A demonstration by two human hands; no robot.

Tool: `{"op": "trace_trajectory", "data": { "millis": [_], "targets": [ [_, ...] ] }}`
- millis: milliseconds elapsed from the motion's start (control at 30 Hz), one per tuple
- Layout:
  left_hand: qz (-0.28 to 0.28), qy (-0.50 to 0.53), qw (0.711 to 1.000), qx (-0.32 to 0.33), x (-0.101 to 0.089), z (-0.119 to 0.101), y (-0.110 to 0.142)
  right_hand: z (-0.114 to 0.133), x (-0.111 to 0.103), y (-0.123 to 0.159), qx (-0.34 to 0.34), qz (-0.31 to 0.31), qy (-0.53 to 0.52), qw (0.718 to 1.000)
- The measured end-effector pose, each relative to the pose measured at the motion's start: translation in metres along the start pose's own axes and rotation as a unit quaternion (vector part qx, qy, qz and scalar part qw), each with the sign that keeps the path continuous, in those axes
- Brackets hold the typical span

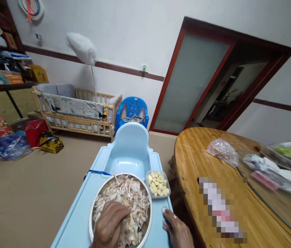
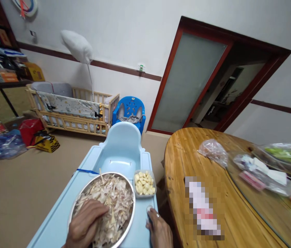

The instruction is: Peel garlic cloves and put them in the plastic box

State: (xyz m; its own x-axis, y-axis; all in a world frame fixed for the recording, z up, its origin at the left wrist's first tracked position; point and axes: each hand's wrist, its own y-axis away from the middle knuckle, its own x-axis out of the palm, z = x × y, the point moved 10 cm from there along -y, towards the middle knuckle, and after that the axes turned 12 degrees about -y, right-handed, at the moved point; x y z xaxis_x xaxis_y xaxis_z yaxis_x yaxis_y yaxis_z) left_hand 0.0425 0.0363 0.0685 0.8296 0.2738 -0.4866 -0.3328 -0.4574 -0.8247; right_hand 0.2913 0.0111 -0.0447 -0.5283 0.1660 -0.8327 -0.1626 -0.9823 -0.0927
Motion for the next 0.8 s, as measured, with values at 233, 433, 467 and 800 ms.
{"op": "trace_trajectory", "data": {
  "millis": [233, 433, 467, 800],
  "targets": [
    [0.008, -0.007, 1.000, -0.003, 0.000, 0.001, 0.000, 0.012, -0.011, -0.002, -0.056, -0.048, -0.014, 0.997],
    [-0.006, -0.013, 1.000, -0.011, -0.004, 0.003, 0.001, 0.026, -0.015, -0.013, -0.046, -0.053, 0.036, 0.997],
    [-0.008, -0.011, 1.000, -0.013, -0.005, 0.004, 0.001, 0.028, -0.014, -0.014, -0.046, -0.051, 0.047, 0.997],
    [-0.058, -0.003, 0.997, -0.041, -0.025, 0.000, -0.012, 0.070, -0.032, -0.001, -0.148, -0.080, -0.149, 0.974]
  ]
}}
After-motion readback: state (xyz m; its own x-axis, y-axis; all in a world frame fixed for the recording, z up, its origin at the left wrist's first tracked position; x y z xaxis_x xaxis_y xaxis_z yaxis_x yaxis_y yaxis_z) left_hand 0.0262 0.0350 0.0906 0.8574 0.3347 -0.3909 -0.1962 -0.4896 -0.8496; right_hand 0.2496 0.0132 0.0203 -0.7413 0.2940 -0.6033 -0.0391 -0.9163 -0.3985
